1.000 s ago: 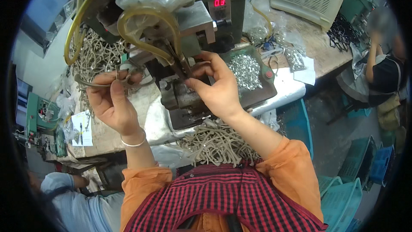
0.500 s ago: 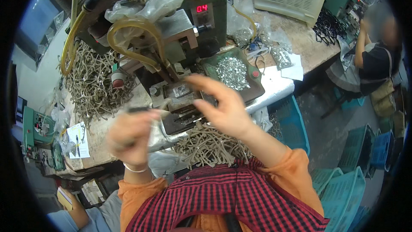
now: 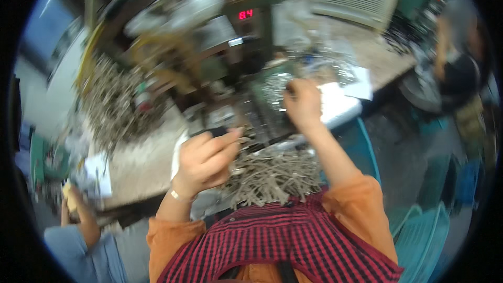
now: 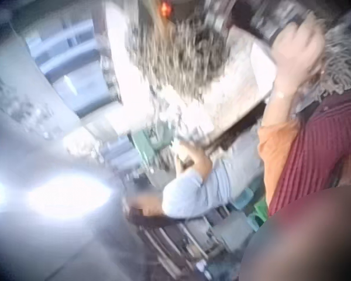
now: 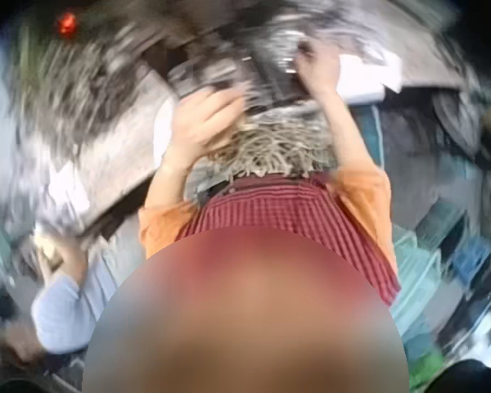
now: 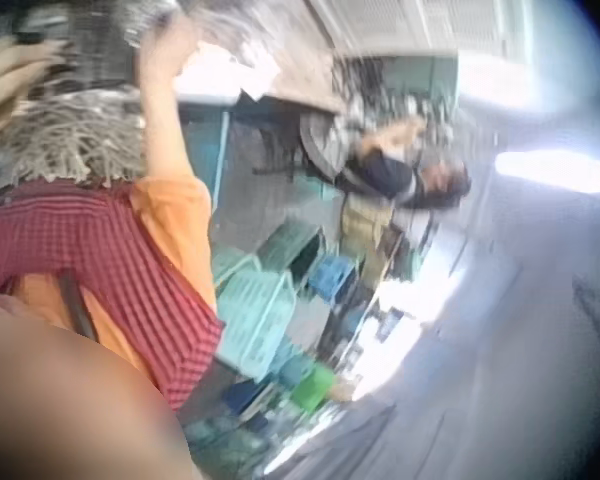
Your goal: The person repeatedly picks up a beige cable and a small metal connector, places them into a press machine, and activates the press to attach the connector. The finished units are placed into a pile on the table. The process is repeated continuously.
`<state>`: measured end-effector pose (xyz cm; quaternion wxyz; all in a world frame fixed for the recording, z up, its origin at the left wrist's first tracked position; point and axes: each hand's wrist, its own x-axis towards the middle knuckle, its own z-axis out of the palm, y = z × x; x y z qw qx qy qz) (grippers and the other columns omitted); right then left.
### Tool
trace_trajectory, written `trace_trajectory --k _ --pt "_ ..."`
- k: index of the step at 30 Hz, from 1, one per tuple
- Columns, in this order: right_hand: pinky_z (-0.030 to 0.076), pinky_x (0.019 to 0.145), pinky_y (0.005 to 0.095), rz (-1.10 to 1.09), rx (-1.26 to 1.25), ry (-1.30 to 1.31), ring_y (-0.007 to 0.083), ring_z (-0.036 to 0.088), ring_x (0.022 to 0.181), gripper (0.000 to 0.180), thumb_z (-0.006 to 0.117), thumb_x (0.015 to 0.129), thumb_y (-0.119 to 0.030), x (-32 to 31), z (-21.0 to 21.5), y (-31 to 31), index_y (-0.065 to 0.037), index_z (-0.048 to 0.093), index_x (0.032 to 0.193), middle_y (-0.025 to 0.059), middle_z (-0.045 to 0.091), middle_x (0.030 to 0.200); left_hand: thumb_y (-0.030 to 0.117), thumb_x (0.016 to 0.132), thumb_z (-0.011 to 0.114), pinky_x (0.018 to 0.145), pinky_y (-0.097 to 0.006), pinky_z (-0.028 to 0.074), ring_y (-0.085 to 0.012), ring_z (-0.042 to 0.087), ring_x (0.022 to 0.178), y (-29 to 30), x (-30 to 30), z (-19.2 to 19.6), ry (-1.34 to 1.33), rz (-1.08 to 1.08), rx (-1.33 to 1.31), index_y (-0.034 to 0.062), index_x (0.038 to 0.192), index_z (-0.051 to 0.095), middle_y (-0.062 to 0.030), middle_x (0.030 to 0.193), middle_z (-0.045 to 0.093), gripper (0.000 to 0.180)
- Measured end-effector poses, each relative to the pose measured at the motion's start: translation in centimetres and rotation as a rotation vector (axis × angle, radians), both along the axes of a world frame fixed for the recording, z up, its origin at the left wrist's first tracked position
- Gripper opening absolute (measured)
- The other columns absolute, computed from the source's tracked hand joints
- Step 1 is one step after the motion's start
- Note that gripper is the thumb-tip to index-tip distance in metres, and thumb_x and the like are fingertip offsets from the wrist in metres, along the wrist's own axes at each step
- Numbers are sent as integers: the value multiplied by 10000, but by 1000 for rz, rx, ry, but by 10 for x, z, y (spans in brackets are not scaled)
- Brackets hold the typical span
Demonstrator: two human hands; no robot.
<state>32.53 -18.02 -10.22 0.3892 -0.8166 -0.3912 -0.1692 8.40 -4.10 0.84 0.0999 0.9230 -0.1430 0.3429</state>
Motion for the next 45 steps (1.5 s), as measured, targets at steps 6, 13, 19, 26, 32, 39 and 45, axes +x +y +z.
trace_trajectory --k 6,13,19,26,32,39,45 --pt "516 833 457 5 132 74 340 627 952 102 719 756 -115 1 -35 24 -81 693 849 113 660 906 -58 644 687 524 -349 434 -255 571 606 -3 0 -12 -74 73 -75 48 922 728 -108 1038 761 301" --pt "524 814 435 195 -103 -78 313 600 1076 182 704 774 -135 3 -23 27 -63 677 939 91 654 1056 -111 753 666 726 -377 527 -345 710 864 -27 -1 1 -41 80 -163 24 963 663 -185 1046 750 250" --pt "511 816 474 126 181 158 355 624 929 114 662 821 -131 -15 -14 8 -68 696 910 119 677 890 126 973 699 705 -338 555 -236 675 764 24 -38 -64 -531 686 2 21 1190 700 -128 919 721 241" --pt "518 859 457 196 212 169 334 638 959 142 699 841 -100 -31 -3 36 -90 743 976 107 684 914 156 794 678 672 -461 564 -385 714 822 307 -41 -202 689 1009 303 85 879 769 -143 827 726 144" --pt "526 856 435 88 183 213 314 654 935 148 689 814 -118 -20 -16 3 -86 766 936 97 711 912 207 861 616 761 -422 511 -292 704 806 305 9 -221 709 995 365 79 1047 760 -95 1001 746 268" --pt "531 834 421 14 242 201 308 673 912 105 735 796 -90 -22 -9 -50 -65 774 891 97 739 904 96 970 596 921 -440 545 -432 662 1097 191 -60 -170 235 976 -55 -57 1260 640 -271 1251 669 331" --pt "541 886 356 558 280 631 233 711 954 197 773 834 -139 -48 60 20 -65 779 1016 102 755 974 194 1048 602 898 -360 560 -264 643 1098 155 -78 -167 -283 869 -847 -32 1303 602 -160 1286 637 341"
